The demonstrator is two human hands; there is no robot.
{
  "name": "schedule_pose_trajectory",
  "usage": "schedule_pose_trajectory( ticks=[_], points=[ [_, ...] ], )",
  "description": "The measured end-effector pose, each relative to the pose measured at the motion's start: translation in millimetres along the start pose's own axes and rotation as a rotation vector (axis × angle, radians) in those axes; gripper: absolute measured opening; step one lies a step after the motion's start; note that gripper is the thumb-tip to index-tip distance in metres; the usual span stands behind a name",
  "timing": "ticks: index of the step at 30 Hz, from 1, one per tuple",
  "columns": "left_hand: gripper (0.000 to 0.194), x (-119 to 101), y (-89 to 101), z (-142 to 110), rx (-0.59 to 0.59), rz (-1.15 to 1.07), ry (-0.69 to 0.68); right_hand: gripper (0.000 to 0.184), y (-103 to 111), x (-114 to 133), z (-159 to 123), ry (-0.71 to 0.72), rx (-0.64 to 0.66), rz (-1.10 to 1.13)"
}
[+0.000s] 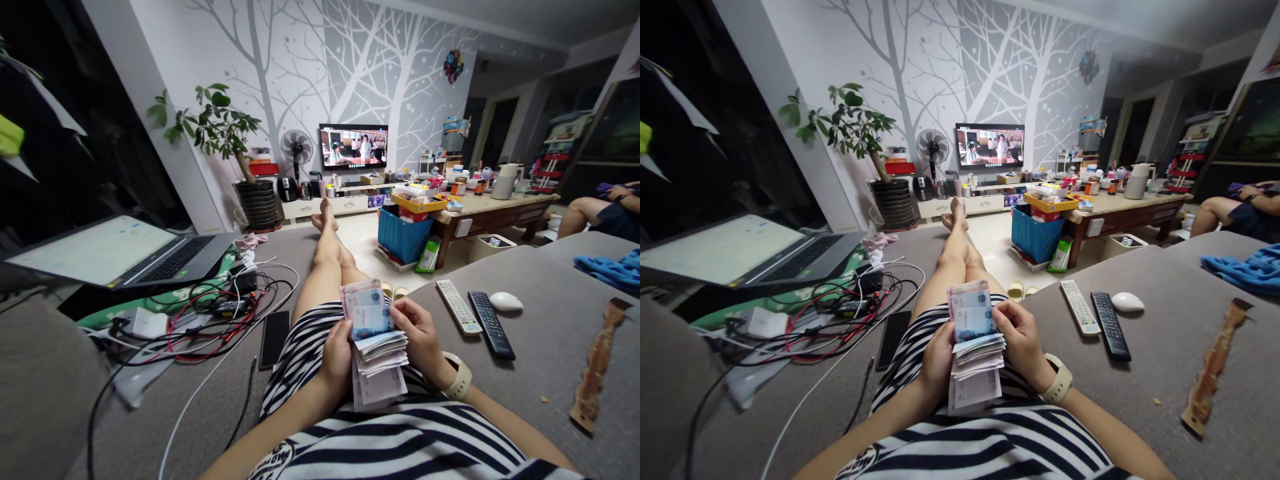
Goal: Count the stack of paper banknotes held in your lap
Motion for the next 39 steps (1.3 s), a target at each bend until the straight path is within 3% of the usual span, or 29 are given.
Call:
schedule_pose_trajectory(
  ticks=[15, 23, 31, 39],
  points=[
    [0.033, 14.8, 0.1, 5.6, 0.061, -0.074, 0.061, 0.039, -0.5, 5.6, -3.2, 0.064, 0.033, 0.012],
    [0.032, 11.1, -6.7, -3.6, 0.105, -0.077, 0.106, 0.035, 7.7, -6.6, 3.0, -0.026, -0.091, -0.004],
    [0.031, 10.7, -12.8, -6.2, 0.154, -0.094, 0.122, 0.041, 7.0, -12.5, 4.6, -0.045, -0.068, -0.019],
    [0.036, 14.2, 1.2, 5.5, 0.034, -0.079, 0.062, 0.041, 5.7, -4.2, 4.0, -0.027, -0.069, -0.019]
  ],
)
Point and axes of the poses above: each hand's wrist, its own z-axis towards the middle knuckle, its own y-axis out of the back of the hand, x = y × z, the point moved 8 cm from there along z, towards the middle knuckle, and after that the axes turned 5 degrees about -x, right-handed, at the moved point
